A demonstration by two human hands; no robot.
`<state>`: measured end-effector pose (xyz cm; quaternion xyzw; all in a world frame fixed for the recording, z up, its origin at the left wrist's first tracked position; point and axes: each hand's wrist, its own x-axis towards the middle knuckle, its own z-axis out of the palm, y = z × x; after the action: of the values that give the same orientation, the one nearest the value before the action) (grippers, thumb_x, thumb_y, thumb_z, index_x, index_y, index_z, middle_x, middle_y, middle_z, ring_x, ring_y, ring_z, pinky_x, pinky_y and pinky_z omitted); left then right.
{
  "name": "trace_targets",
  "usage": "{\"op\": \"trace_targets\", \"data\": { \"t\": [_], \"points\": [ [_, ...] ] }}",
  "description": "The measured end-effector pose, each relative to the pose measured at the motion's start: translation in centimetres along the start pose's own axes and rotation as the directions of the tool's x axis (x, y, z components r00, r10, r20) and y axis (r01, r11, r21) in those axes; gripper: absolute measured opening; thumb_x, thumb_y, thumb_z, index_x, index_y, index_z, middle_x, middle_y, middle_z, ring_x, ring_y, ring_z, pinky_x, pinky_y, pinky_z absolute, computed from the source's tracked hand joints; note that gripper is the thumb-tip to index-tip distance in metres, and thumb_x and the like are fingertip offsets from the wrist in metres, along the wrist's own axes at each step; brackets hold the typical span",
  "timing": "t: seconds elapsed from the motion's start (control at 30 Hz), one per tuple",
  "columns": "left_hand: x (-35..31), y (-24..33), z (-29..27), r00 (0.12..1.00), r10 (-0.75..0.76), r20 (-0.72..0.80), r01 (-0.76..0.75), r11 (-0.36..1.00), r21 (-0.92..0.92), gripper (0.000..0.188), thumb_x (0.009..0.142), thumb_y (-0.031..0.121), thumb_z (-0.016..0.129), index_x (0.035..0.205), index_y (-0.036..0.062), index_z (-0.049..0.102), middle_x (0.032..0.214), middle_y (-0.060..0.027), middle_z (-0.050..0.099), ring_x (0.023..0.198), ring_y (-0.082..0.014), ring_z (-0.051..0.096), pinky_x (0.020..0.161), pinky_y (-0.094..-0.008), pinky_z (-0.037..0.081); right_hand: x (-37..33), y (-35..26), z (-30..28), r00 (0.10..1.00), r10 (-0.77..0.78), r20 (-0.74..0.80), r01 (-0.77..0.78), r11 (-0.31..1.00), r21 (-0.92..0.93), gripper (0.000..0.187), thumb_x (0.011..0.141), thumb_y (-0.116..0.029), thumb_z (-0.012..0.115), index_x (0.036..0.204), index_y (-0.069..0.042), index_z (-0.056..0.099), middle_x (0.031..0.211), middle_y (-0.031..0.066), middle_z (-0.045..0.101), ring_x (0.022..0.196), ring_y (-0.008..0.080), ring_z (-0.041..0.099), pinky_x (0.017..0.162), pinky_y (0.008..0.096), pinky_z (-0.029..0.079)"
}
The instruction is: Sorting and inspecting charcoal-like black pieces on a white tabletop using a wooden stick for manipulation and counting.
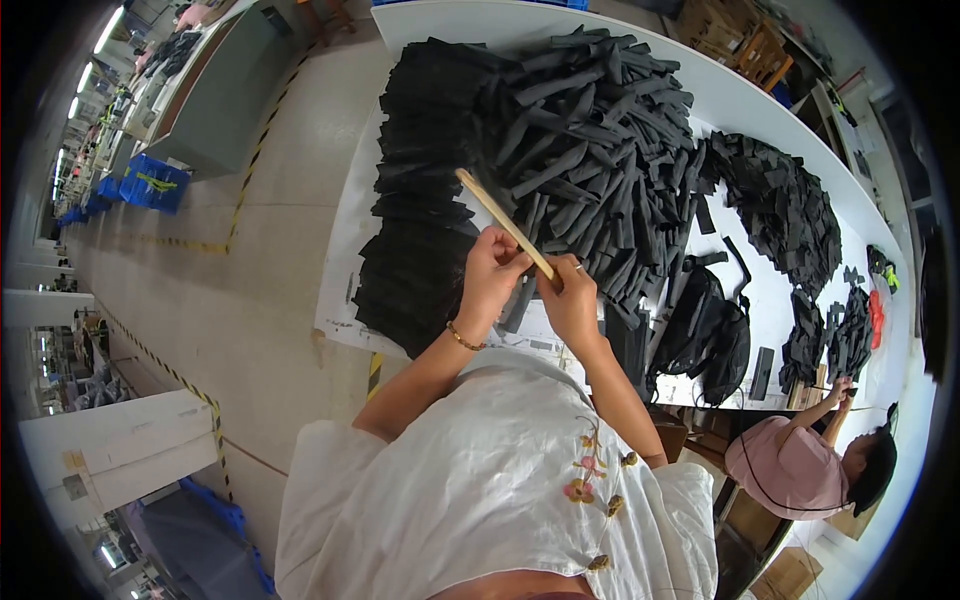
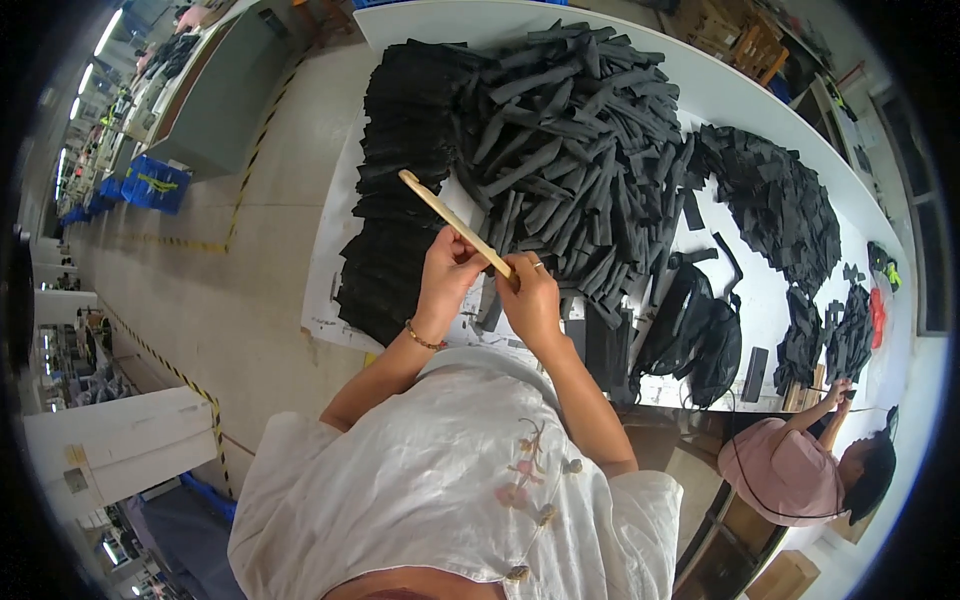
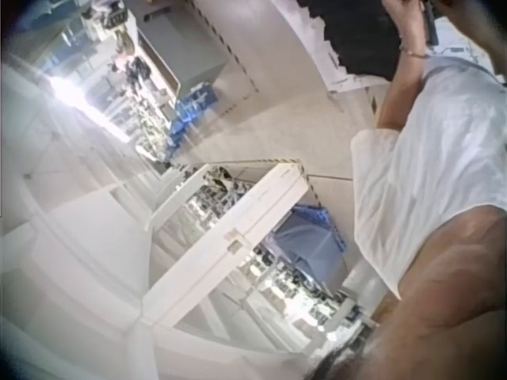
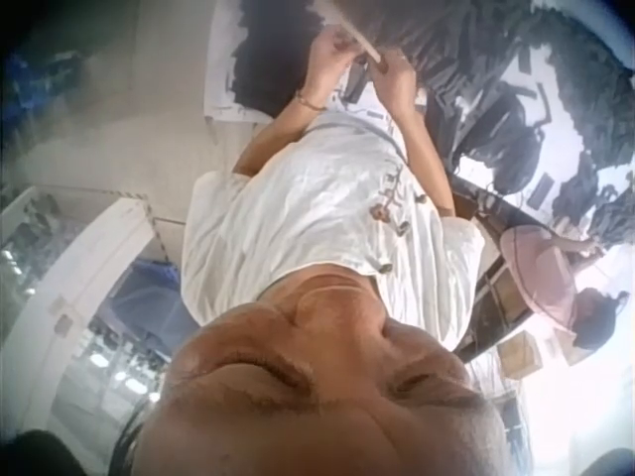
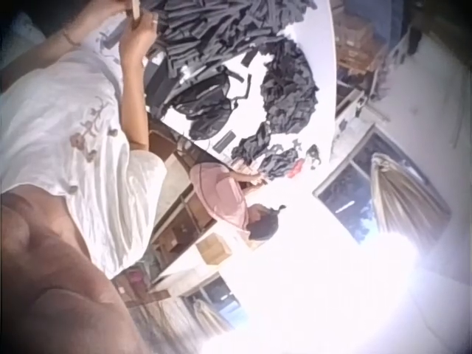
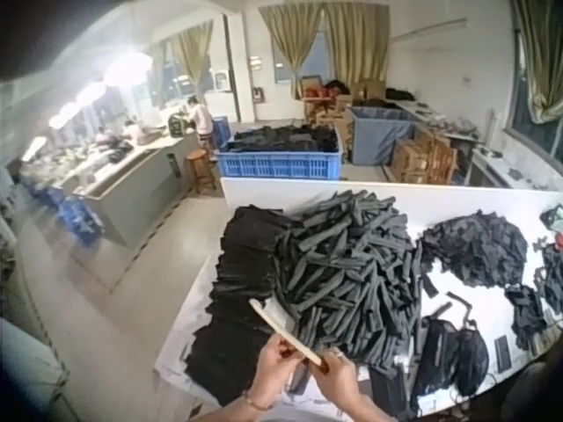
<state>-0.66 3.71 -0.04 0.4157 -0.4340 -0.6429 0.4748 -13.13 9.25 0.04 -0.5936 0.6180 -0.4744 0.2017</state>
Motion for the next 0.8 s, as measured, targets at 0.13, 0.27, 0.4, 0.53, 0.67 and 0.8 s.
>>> {"op": "trace_targets", "data": {
  "t": [0.13, 0.27, 0.4, 0.53, 0.67, 0.8],
  "points": [
    [0.3, 0.8, -1.6, 0.982, -0.13, 0.14, 0.154, 0.972, -0.178, 0.022, 0.082, 0.001, 0.067, 0.088, 0.0076, 0.046, 0.071, 0.0009, 0.053, 0.056, -0.0024, 0.045, 0.046, -0.0169, 0.031, 0.5, 0.3, -1.6, 0.768, 0.386, 0.51, -0.614, 0.217, 0.759, 0.012, 0.086, -0.008, 0.062, 0.096, -0.003, 0.059, 0.065, -0.0036, 0.047, 0.047, 0.005, 0.034, 0.043, 0.0197, 0.025],
    [-0.2, 1.8, -0.8, 0.971, -0.144, 0.189, 0.192, 0.944, -0.268, 0.022, 0.082, 0.001, 0.066, 0.089, 0.0079, 0.046, 0.073, 0.0013, 0.053, 0.056, -0.0023, 0.043, 0.047, -0.0173, 0.03, 0.0, -0.6, -2.4, 0.792, 0.258, 0.553, -0.579, 0.031, 0.815, 0.014, 0.089, -0.013, 0.06, 0.1, -0.005, 0.059, 0.064, -0.0035, 0.045, 0.046, 0.0019, 0.026, 0.04, 0.0184, 0.018],
    [0.4, 0.1, -1.7, 0.946, -0.231, 0.229, 0.299, 0.894, -0.335, 0.022, 0.083, 0.004, 0.067, 0.094, 0.0071, 0.049, 0.072, 0.0015, 0.052, 0.06, -0.0031, 0.046, 0.049, -0.0173, 0.032, -0.4, -0.2, -1.9, 0.77, 0.308, 0.558, -0.564, -0.079, 0.822, 0.012, 0.091, -0.014, 0.057, 0.1, -0.005, 0.057, 0.064, -0.0055, 0.039, 0.048, 0.003, 0.025, 0.042, 0.0179, 0.02],
    [-1.3, 0.9, 0.3, 0.973, -0.204, -0.109, 0.182, 0.966, -0.186, 0.02, 0.084, 0.013, 0.068, 0.093, 0.0042, 0.053, 0.071, 0.0012, 0.052, 0.066, -0.007, 0.053, 0.057, -0.0187, 0.042, -0.6, 0.3, -1.2, 0.819, 0.442, 0.366, -0.532, 0.348, 0.772, 0.014, 0.092, -0.02, 0.058, 0.094, -0.007, 0.052, 0.058, -0.0068, 0.039, 0.045, 0.0024, 0.028, 0.039, 0.0187, 0.02],
    [-2.8, -0.4, -0.6, 0.979, 0.203, 0.027, -0.198, 0.91, 0.365, 0.025, 0.087, 0.022, 0.066, 0.093, 0.0003, 0.054, 0.076, 0.0001, 0.055, 0.069, -0.0078, 0.056, 0.06, -0.0196, 0.047, -0.3, -0.4, -0.7, 0.879, 0.399, 0.26, -0.462, 0.581, 0.67, 0.013, 0.093, -0.018, 0.058, 0.095, -0.005, 0.055, 0.061, -0.0082, 0.041, 0.047, 0.0012, 0.03, 0.041, 0.0192, 0.022],
    [-2.6, 0.3, -0.6, 0.999, -0.032, 0.034, 0.027, 0.991, 0.13, 0.021, 0.087, 0.015, 0.065, 0.094, -0.004, 0.059, 0.08, -0.0042, 0.063, 0.069, -0.0083, 0.059, 0.06, -0.0207, 0.048, -0.6, 0.1, -0.4, 0.882, 0.387, 0.269, -0.465, 0.621, 0.631, 0.013, 0.093, -0.017, 0.058, 0.095, -0.004, 0.056, 0.064, -0.0084, 0.043, 0.05, 0.0009, 0.032, 0.044, 0.0187, 0.023]
  ]
}}
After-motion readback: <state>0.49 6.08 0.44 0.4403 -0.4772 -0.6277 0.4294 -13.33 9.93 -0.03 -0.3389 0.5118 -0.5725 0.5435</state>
